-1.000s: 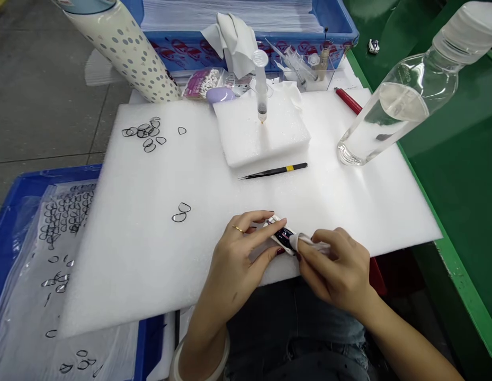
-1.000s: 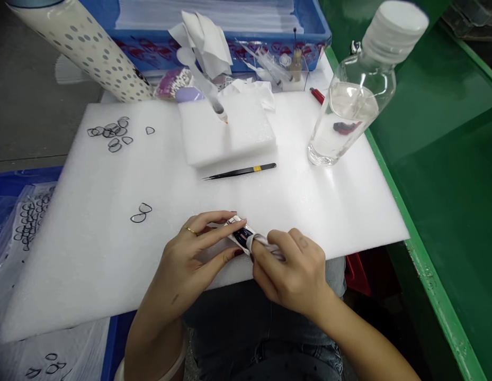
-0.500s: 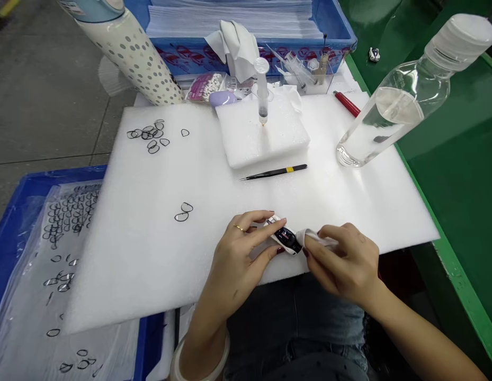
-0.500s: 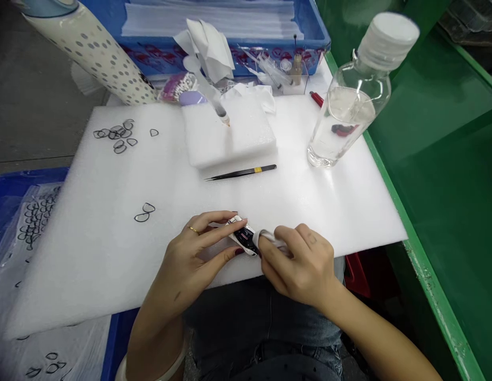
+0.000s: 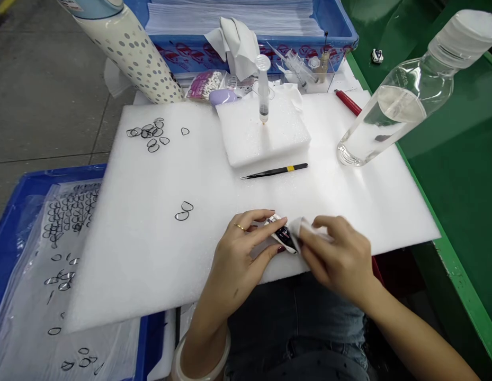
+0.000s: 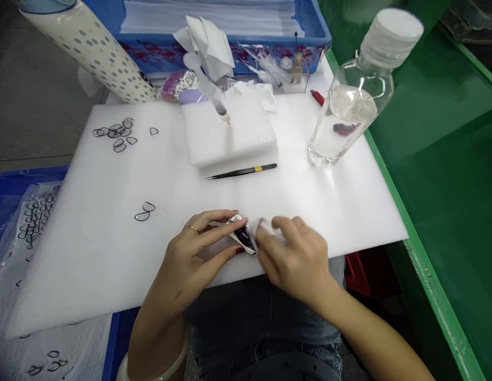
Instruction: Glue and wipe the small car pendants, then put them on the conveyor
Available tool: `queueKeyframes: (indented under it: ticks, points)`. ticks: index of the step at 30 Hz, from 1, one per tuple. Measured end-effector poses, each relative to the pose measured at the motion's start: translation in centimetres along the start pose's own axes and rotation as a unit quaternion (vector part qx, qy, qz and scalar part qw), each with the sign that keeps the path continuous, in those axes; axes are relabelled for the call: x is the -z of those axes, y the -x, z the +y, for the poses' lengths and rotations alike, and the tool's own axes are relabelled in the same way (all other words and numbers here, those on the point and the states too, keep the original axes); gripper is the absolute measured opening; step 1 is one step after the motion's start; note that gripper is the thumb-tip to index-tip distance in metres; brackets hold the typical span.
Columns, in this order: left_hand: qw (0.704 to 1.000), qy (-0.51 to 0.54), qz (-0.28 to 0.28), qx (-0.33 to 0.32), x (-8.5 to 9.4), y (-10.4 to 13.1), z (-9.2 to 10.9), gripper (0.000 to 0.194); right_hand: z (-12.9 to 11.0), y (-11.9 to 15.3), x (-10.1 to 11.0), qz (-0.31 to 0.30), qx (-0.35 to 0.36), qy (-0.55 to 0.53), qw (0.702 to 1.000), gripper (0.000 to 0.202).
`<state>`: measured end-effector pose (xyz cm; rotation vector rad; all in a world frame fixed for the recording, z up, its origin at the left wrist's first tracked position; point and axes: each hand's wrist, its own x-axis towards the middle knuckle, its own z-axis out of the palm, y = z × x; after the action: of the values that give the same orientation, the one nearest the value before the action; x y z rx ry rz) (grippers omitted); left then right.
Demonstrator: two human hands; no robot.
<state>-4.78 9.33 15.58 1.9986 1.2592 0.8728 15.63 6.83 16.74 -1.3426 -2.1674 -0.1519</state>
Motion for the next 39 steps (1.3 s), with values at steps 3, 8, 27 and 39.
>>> queueKeyframes:
  ticks: [3,8,27,39]
  points:
    - [1.0,0.004,0.001,0.004,0.0,0.1,0.0,0.037,2.3,-0.9,0.9,0.049,-0.06,0.015,0.997,0.016]
    - [1.0,0.003,0.001,0.016,0.0,0.2,0.2,0.037,5.5,-1.5,2.9,0.06,-0.14,0.162,0.975,0.026]
    - [0.999,-0.027,-0.001,0.029,0.0,-0.1,0.7,0.03,-0.5,1.8,-0.4,0.01,-0.012,-0.08,0.997,0.02]
    - [0.996,0.046,0.058,0.049,0.7,0.9,-0.7,0.037,-3.1,-0.6,-1.8,-0.024,-0.083,-0.104,0.991,0.042]
